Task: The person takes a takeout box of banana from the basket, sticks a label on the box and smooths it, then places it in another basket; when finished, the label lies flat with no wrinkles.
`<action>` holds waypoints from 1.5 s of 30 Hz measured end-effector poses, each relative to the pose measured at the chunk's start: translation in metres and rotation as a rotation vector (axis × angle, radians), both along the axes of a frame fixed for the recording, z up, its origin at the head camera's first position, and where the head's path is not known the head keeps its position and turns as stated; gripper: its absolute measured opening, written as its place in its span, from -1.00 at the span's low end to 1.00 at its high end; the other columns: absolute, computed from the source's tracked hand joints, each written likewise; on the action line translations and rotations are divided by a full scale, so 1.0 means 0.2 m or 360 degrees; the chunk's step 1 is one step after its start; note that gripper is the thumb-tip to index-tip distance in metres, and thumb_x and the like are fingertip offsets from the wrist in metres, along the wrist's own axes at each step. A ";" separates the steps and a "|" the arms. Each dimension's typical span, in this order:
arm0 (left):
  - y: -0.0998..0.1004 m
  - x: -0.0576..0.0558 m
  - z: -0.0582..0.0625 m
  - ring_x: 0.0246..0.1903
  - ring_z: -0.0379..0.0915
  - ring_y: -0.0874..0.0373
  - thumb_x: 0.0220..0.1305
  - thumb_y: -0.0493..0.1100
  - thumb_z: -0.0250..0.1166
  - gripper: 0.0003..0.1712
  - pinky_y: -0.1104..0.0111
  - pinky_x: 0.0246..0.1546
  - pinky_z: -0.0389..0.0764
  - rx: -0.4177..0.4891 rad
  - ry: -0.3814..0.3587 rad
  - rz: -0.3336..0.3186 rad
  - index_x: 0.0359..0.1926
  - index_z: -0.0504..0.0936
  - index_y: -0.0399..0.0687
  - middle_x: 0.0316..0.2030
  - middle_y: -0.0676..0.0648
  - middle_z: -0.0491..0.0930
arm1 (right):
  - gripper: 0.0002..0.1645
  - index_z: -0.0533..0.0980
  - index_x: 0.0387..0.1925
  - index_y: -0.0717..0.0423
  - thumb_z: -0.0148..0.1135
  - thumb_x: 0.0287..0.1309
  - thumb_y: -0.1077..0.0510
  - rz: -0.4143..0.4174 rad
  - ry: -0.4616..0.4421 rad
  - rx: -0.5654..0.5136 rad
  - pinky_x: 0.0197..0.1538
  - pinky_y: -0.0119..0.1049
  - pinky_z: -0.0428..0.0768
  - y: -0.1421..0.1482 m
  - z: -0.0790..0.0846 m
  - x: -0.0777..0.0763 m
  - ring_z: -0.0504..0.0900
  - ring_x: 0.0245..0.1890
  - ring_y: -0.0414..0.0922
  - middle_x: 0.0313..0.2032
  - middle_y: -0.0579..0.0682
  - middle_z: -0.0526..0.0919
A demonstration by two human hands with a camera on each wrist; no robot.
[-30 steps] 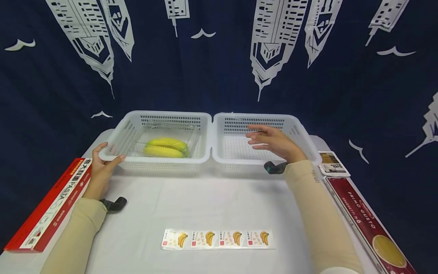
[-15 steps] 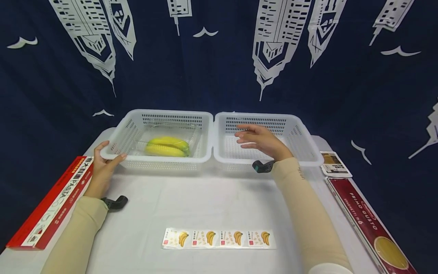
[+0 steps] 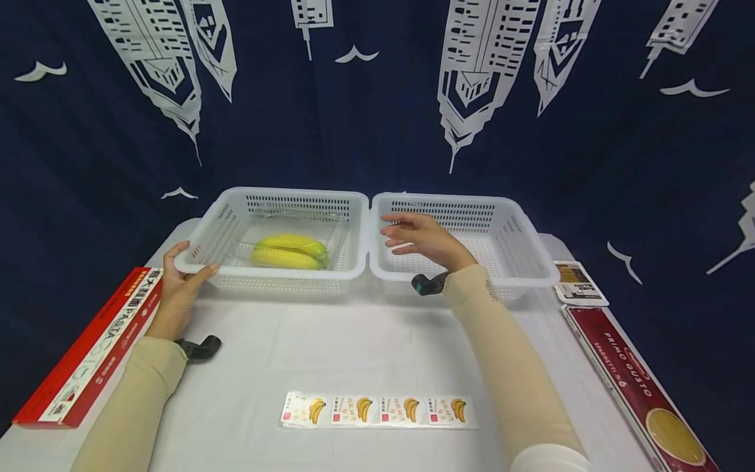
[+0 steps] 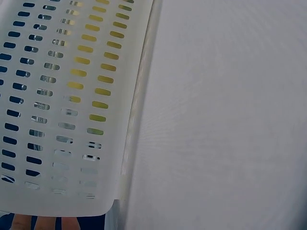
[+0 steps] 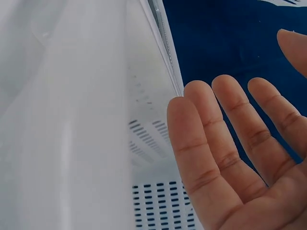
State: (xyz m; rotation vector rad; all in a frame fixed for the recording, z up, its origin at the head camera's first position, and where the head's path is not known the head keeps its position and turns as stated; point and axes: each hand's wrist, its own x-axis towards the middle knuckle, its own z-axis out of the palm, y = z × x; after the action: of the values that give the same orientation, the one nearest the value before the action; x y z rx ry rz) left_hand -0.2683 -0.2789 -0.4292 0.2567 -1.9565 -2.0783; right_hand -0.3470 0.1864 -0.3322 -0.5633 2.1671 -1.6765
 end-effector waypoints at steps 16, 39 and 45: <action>0.00 0.01 0.01 0.46 0.27 0.04 0.47 -0.42 0.30 -0.06 0.50 0.41 0.40 0.0007 0.0014 0.0023 0.61 0.03 0.27 0.57 -0.10 0.19 | -0.35 0.26 0.58 0.36 0.13 0.60 0.25 -0.0040 -0.0063 0.0031 0.30 -0.04 0.68 -0.27 0.03 -0.03 0.72 0.09 0.04 0.37 0.42 0.48; 0.01 0.01 0.01 0.43 0.28 0.03 0.49 -0.39 0.30 -0.06 0.53 0.32 0.44 -0.0037 0.0026 0.0006 0.63 0.00 0.22 0.57 -0.15 0.17 | -0.13 0.15 0.70 0.06 0.28 0.52 0.13 -0.0153 -0.0282 0.0300 0.46 -0.06 0.52 -0.58 0.11 -0.05 0.44 0.48 0.28 0.61 0.19 0.26; 0.01 0.01 0.01 0.45 0.26 0.01 0.48 -0.42 0.29 -0.06 0.50 0.36 0.43 0.0015 0.0052 -0.0002 0.63 0.00 0.21 0.57 -0.15 0.16 | -0.09 0.12 0.72 -0.05 0.29 0.51 0.08 -0.0178 -0.0327 0.0406 0.48 -0.02 0.49 -0.65 0.12 -0.06 0.40 0.47 0.22 0.68 0.09 0.12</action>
State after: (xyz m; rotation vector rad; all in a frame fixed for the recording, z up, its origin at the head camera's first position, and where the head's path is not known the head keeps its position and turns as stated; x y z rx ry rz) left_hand -0.2672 -0.2778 -0.4278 0.2221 -1.9289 -2.0800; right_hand -0.3600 0.0566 -0.3090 -0.1938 2.2461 -1.4086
